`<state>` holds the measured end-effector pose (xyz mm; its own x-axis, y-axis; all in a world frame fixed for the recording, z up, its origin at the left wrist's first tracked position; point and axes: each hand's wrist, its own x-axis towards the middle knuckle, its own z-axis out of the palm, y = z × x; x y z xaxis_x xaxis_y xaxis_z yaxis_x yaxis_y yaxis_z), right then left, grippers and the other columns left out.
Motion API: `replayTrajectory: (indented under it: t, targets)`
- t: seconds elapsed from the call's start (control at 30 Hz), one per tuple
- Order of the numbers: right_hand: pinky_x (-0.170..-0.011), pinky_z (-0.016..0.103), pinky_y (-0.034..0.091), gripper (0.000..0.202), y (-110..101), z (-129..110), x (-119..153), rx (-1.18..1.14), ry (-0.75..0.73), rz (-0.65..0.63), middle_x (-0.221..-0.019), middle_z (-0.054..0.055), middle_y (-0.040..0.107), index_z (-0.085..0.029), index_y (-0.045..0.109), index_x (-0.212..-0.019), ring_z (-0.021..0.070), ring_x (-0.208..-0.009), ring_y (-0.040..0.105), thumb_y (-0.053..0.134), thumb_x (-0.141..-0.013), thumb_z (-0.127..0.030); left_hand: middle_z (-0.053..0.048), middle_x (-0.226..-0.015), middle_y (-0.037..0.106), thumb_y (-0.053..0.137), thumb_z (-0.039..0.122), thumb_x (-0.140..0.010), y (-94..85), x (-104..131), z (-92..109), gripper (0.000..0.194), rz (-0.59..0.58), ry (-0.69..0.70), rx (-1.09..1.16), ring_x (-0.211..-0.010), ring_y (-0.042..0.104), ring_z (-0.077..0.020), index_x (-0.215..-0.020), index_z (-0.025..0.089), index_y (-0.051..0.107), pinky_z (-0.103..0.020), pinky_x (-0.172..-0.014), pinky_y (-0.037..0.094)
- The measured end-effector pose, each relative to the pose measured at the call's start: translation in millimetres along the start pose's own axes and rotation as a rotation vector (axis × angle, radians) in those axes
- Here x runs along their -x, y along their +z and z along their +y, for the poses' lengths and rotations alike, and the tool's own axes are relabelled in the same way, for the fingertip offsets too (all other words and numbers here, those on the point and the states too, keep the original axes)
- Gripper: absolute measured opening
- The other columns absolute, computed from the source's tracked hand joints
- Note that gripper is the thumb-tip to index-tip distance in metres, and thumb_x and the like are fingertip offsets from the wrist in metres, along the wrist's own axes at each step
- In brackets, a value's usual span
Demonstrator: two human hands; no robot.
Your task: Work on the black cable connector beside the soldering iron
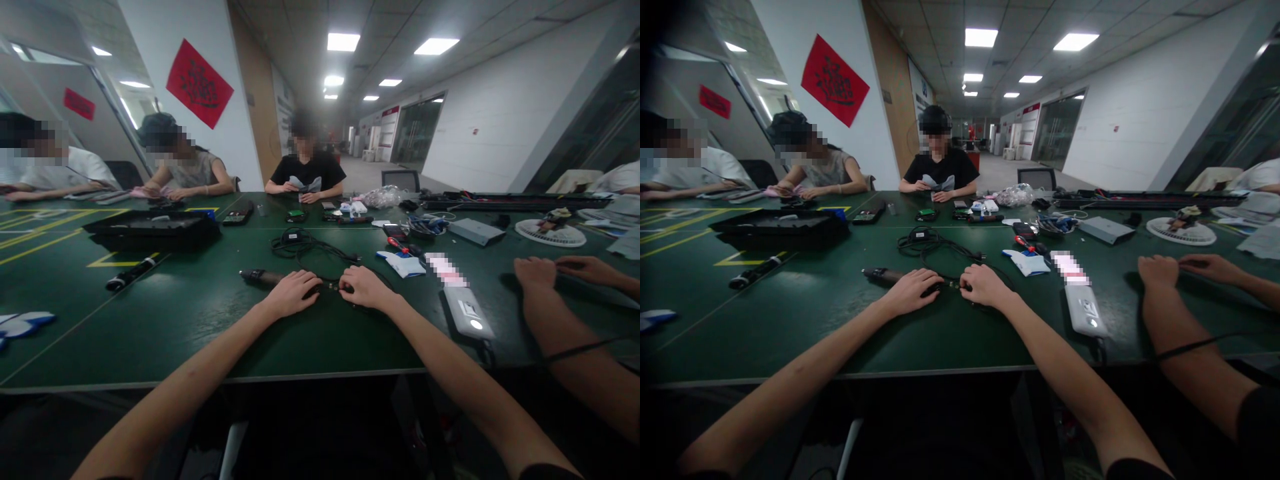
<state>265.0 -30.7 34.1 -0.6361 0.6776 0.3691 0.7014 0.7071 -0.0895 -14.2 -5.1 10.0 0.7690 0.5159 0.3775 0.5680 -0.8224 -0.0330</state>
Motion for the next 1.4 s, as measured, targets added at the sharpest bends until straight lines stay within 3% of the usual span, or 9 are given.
replayTrajectory:
  t: [0.2, 0.33, 0.47, 0.67, 0.83, 1.0, 1.27, 1.4]
  targets:
    - [-0.080, 0.032, 0.041, 0.006, 7.5, -4.2, 5.3, -0.114, 0.017, 0.010, -0.087, 0.003, 0.065, -0.020, 0.069, -0.087, 0.0200, -0.085, 0.057, 0.074, -0.086, -0.020, -0.007, -0.128, 0.065, 0.050, 0.035, -0.104, 3.1, -0.3, -0.9, 0.029, 0.034, -0.038, 0.009, -0.115, 0.059, -0.0228, -0.129, 0.026, 0.061, -0.038, -0.099, 0.045]
    - [-0.084, 0.032, 0.041, 0.004, 12.4, -19.4, 3.6, -0.188, -0.045, -0.007, -0.093, 0.003, 0.068, -0.020, 0.068, -0.096, 0.0187, -0.087, 0.061, 0.069, -0.093, -0.022, -0.007, -0.130, 0.064, 0.050, 0.037, -0.105, 4.1, 1.2, -2.5, 0.027, 0.049, -0.022, 0.003, -0.113, 0.061, -0.0217, -0.127, 0.025, 0.061, -0.037, -0.097, 0.045]
    - [-0.089, 0.034, 0.040, 0.006, 16.3, -27.0, 1.0, -0.198, 0.012, 0.021, -0.092, 0.001, 0.070, -0.021, 0.064, -0.105, 0.0157, -0.077, 0.062, 0.061, -0.101, -0.022, -0.007, -0.133, 0.063, 0.048, 0.038, -0.106, 4.1, 0.9, -4.7, 0.027, 0.051, -0.001, -0.004, -0.115, 0.060, -0.0215, -0.124, 0.025, 0.063, -0.036, -0.097, 0.045]
    - [-0.074, 0.027, 0.045, 0.006, 24.9, -29.0, -2.6, -0.432, 0.148, 0.034, -0.087, 0.002, 0.071, -0.019, 0.066, -0.104, 0.0153, -0.075, 0.064, 0.061, -0.100, -0.019, -0.006, -0.126, 0.065, 0.050, 0.037, -0.106, 5.6, -4.1, -2.5, 0.023, 0.021, 0.028, 0.002, -0.116, 0.059, -0.0206, -0.120, 0.024, 0.062, -0.036, -0.099, 0.042]
    - [-0.071, 0.026, 0.050, 0.009, 26.9, -28.1, -1.9, -0.562, 0.158, -0.007, -0.087, 0.002, 0.072, -0.018, 0.070, -0.102, 0.0155, -0.075, 0.066, 0.066, -0.094, -0.018, -0.005, -0.122, 0.067, 0.050, 0.033, -0.105, 3.8, -6.1, 1.7, 0.020, 0.009, 0.034, -0.001, -0.114, 0.060, -0.0199, -0.119, 0.024, 0.061, -0.035, -0.097, 0.041]
    - [-0.078, 0.028, 0.052, 0.008, 23.0, -26.0, 0.9, -0.514, 0.159, -0.021, -0.092, 0.003, 0.074, -0.020, 0.074, -0.098, 0.0165, -0.081, 0.068, 0.068, -0.092, -0.018, -0.005, -0.118, 0.069, 0.051, 0.032, -0.104, 2.3, -6.5, 0.5, 0.020, 0.013, 0.029, 0.010, -0.111, 0.062, -0.0192, -0.119, 0.023, 0.061, -0.034, -0.094, 0.042]
    - [-0.069, 0.026, 0.046, 0.013, 29.5, -23.1, -1.7, -0.442, 0.382, 0.064, -0.076, -0.002, 0.070, -0.021, 0.063, -0.099, 0.0145, -0.067, 0.065, 0.055, -0.104, -0.029, -0.006, -0.124, 0.068, 0.051, 0.041, -0.106, 12.9, -7.7, -5.9, 0.028, 0.028, -0.044, -0.053, -0.115, 0.062, -0.0219, -0.126, 0.025, 0.062, -0.036, -0.097, 0.039]
    - [-0.074, 0.027, 0.045, 0.012, 24.9, -26.5, -1.1, -0.375, 0.295, 0.093, -0.074, -0.001, 0.068, -0.020, 0.063, -0.096, 0.0152, -0.069, 0.064, 0.058, -0.103, -0.028, -0.006, -0.122, 0.066, 0.049, 0.043, -0.107, 12.1, -10.6, -10.4, 0.030, -0.024, -0.010, -0.110, -0.111, 0.062, -0.0208, -0.128, 0.027, 0.063, -0.034, -0.092, 0.039]
